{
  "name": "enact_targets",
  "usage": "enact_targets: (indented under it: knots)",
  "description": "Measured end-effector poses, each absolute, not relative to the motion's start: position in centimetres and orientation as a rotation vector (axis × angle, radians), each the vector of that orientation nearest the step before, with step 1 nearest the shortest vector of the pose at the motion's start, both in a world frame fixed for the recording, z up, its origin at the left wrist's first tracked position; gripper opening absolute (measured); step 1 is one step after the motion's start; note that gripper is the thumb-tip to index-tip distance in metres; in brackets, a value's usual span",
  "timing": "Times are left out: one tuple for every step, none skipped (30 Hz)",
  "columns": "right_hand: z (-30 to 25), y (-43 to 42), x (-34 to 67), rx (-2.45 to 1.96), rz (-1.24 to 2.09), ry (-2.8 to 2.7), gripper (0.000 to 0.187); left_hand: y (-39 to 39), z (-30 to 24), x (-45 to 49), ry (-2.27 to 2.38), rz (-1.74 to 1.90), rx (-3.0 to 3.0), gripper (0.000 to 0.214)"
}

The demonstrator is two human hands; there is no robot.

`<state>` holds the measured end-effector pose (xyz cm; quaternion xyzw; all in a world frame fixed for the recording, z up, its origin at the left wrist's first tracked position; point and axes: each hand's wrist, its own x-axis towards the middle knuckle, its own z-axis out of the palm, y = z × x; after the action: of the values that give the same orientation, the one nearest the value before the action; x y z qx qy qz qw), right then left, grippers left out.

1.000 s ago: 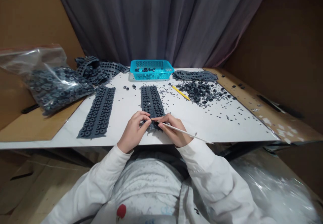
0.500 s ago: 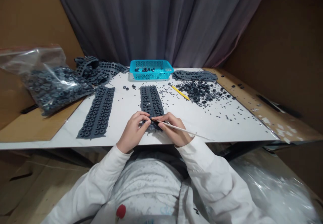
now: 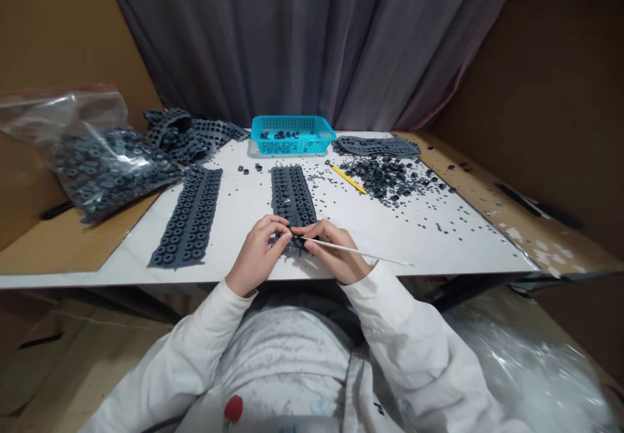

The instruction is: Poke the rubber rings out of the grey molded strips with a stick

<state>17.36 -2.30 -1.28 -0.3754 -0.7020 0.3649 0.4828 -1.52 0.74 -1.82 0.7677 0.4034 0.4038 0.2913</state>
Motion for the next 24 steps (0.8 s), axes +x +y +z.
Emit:
enact_targets:
  knots:
    - [-1.3, -2.3, 17.4, -0.914, 0.889, -1.712, 0.018, 0.7, -1.8, -1.5, 1.076, 1.079, 2.045, 0.016]
    - [-1.3, -2.3, 17.4, -0.914, 0.888, -1.716, 0.018, 0.8, -1.8, -1.5, 1.077, 1.079, 2.042, 0.016]
    - [-1.3, -2.3, 17.4, -0.913, 0.887, -1.721, 0.017, 0.8, -1.9, -1.5, 1.079, 1.078, 2.041, 0.015]
    - [-1.2, -2.3, 17.4, -0.913, 0.883, -1.727, 0.017, 0.8, -1.9, -1.6, 1.081, 1.075, 2.040, 0.015]
    - [-1.2, -2.3, 17.4, -0.915, 0.879, -1.734, 0.017, 0.8, -1.9, -1.6, 1.082, 1.071, 2.039, 0.015]
    - [-1.2, -2.3, 17.4, -0.919, 0.873, -1.740, 0.017, 0.8, -1.9, -1.6, 1.083, 1.068, 2.038, 0.015]
    - [-1.2, -2.3, 17.4, -0.924, 0.865, -1.744, 0.017, 0.8, -2.0, -1.6, 1.083, 1.065, 2.038, 0.015]
    - [-1.2, -2.3, 17.4, -0.926, 0.856, -1.747, 0.017, 0.8, -2.0, -1.6, 1.081, 1.065, 2.039, 0.016]
    - [-1.2, -2.2, 17.4, -0.927, 0.848, -1.749, 0.018, 0.8, -2.0, -1.6, 1.080, 1.065, 2.041, 0.016]
    - [-1.2, -2.3, 17.4, -0.927, 0.842, -1.752, 0.018, 0.8, -2.0, -1.6, 1.079, 1.064, 2.044, 0.016]
    - [-1.2, -2.3, 17.4, -0.926, 0.837, -1.755, 0.018, 0.8, -1.9, -1.6, 1.080, 1.062, 2.049, 0.016]
    - [-1.2, -2.3, 17.4, -0.926, 0.836, -1.758, 0.018, 0.8, -1.9, -1.6, 1.082, 1.060, 2.053, 0.016]
    - [-1.2, -2.3, 17.4, -0.930, 0.837, -1.756, 0.017, 0.8, -1.8, -1.6, 1.085, 1.059, 2.055, 0.016]
    - [-1.2, -2.3, 17.4, -0.934, 0.838, -1.750, 0.017, 0.8, -1.7, -1.6, 1.087, 1.058, 2.056, 0.016]
    - [-1.1, -2.3, 17.4, -0.941, 0.842, -1.740, 0.017, 0.7, -1.6, -1.6, 1.088, 1.058, 2.058, 0.015]
    - [-1.1, -2.3, 17.4, -0.948, 0.845, -1.724, 0.017, 0.6, -1.5, -1.6, 1.090, 1.060, 2.063, 0.014]
    - [-1.1, -2.4, 17.4, -0.955, 0.847, -1.704, 0.017, 0.5, -1.5, -1.6, 1.092, 1.063, 2.075, 0.012]
    - [-1.1, -2.4, 17.4, -0.965, 0.848, -1.683, 0.017, 0.4, -1.4, -1.6, 1.094, 1.065, 2.092, 0.009]
    - [-1.1, -2.4, 17.3, -0.977, 0.846, -1.665, 0.018, 0.3, -1.4, -1.7, 1.099, 1.067, 2.110, 0.005]
    - [-1.1, -2.4, 17.3, -0.991, 0.843, -1.651, 0.018, 0.2, -1.4, -1.7, 1.107, 1.069, 2.127, 0.005]
    - [-1.1, -2.4, 17.3, -1.005, 0.836, -1.639, 0.018, 0.1, -1.3, -1.8, 1.116, 1.069, 2.139, 0.009]
    - [-1.1, -2.4, 17.3, -1.015, 0.828, -1.630, 0.018, 0.0, -1.3, -1.8, 1.127, 1.067, 2.147, 0.012]
    - [-1.2, -2.3, 17.3, -1.023, 0.821, -1.621, 0.018, -0.1, -1.3, -1.8, 1.138, 1.060, 2.153, 0.015]
    - [-1.2, -2.3, 17.3, -1.029, 0.817, -1.611, 0.018, -0.2, -1.3, -1.8, 1.148, 1.051, 2.160, 0.016]
